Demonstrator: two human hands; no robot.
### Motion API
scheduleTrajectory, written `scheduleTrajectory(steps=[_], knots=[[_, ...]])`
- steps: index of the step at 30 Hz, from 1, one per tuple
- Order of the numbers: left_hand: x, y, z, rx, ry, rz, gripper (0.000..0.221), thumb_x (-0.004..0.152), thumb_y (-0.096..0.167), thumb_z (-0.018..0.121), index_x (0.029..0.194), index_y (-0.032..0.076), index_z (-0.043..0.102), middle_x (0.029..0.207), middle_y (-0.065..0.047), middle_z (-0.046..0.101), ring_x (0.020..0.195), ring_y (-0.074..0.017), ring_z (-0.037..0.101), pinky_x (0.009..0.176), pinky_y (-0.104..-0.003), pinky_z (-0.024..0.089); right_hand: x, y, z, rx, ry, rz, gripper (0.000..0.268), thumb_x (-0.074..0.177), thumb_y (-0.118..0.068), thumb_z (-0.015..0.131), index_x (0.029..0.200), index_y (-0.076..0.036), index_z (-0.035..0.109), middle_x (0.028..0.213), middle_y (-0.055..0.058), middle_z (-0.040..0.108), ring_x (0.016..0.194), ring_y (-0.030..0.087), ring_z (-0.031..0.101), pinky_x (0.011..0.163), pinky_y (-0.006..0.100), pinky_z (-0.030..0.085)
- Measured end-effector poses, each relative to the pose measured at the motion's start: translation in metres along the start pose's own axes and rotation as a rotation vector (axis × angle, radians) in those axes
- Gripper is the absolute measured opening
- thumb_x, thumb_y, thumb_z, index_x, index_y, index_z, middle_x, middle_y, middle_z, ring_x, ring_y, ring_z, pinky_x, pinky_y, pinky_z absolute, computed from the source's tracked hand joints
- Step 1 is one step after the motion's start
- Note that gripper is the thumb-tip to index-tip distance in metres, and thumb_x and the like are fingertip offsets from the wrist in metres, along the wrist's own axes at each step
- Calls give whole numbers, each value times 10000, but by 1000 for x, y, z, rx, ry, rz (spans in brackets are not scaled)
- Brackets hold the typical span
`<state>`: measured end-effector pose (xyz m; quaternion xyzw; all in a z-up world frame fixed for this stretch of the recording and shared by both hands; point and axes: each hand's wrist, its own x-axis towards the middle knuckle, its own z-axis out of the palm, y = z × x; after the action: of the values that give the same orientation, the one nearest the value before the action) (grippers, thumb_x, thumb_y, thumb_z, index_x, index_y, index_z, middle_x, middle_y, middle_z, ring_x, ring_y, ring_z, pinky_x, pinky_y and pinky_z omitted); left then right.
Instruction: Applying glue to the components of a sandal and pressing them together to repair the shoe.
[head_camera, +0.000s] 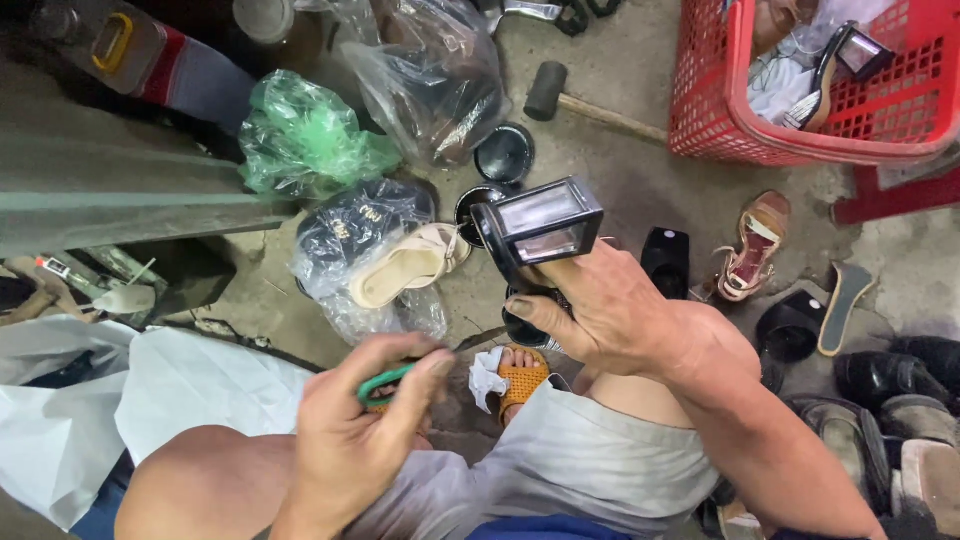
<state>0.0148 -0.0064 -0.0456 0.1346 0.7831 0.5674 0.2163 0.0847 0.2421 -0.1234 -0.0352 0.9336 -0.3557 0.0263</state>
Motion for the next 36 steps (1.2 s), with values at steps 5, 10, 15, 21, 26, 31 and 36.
scheduleTrajectory(steps=[5,10,15,21,26,31,36], knots=[[13,-7,5,255,-142,219,102,968,152,678,936,56,678,730,3,637,550,-90,492,513,-258,430,9,-7,-7,63,-70,-15,507,1043,-528,378,1109,-68,580,1099,164,605,971,386,576,797,497,478],[14,-3,1,202,-52,237,123,953,124,680,988,8,706,758,-26,690,541,-81,556,473,-227,456,9,-7,-9,93,-98,-43,539,1035,-542,363,1205,-65,547,1129,177,590,976,395,568,751,502,488],[11,-12,2,63,-81,280,108,931,83,668,949,-21,691,752,-89,733,457,-86,659,402,-169,563,9,0,-13,112,-144,-35,498,1024,-550,373,1003,-97,578,1009,170,583,874,400,545,687,525,463],[16,-10,-14,38,69,242,98,960,22,639,1018,-46,677,873,-160,750,646,-171,759,543,-170,674,14,-2,-26,196,-77,-78,519,1054,-554,268,1087,-78,473,839,55,489,787,226,510,770,395,531],[17,6,-16,100,255,-95,155,915,83,723,1006,-41,735,780,-112,743,638,-126,708,638,-207,632,20,-6,-39,729,113,207,618,1065,-480,342,1414,-1,517,1305,105,623,1169,200,584,1094,328,433],[12,-2,-12,-3,291,-14,160,911,14,694,1032,-90,695,783,-162,718,632,-159,696,619,-218,616,31,-1,-27,573,282,65,263,1076,-220,473,1233,-19,540,1449,204,506,1392,306,474,1248,472,341],[6,-4,-6,21,214,132,210,935,108,659,1124,27,695,883,-130,804,647,-121,809,464,-126,648,37,-16,-17,525,385,160,323,1043,-147,594,1351,-62,545,1569,181,498,1070,111,588,738,182,475]])
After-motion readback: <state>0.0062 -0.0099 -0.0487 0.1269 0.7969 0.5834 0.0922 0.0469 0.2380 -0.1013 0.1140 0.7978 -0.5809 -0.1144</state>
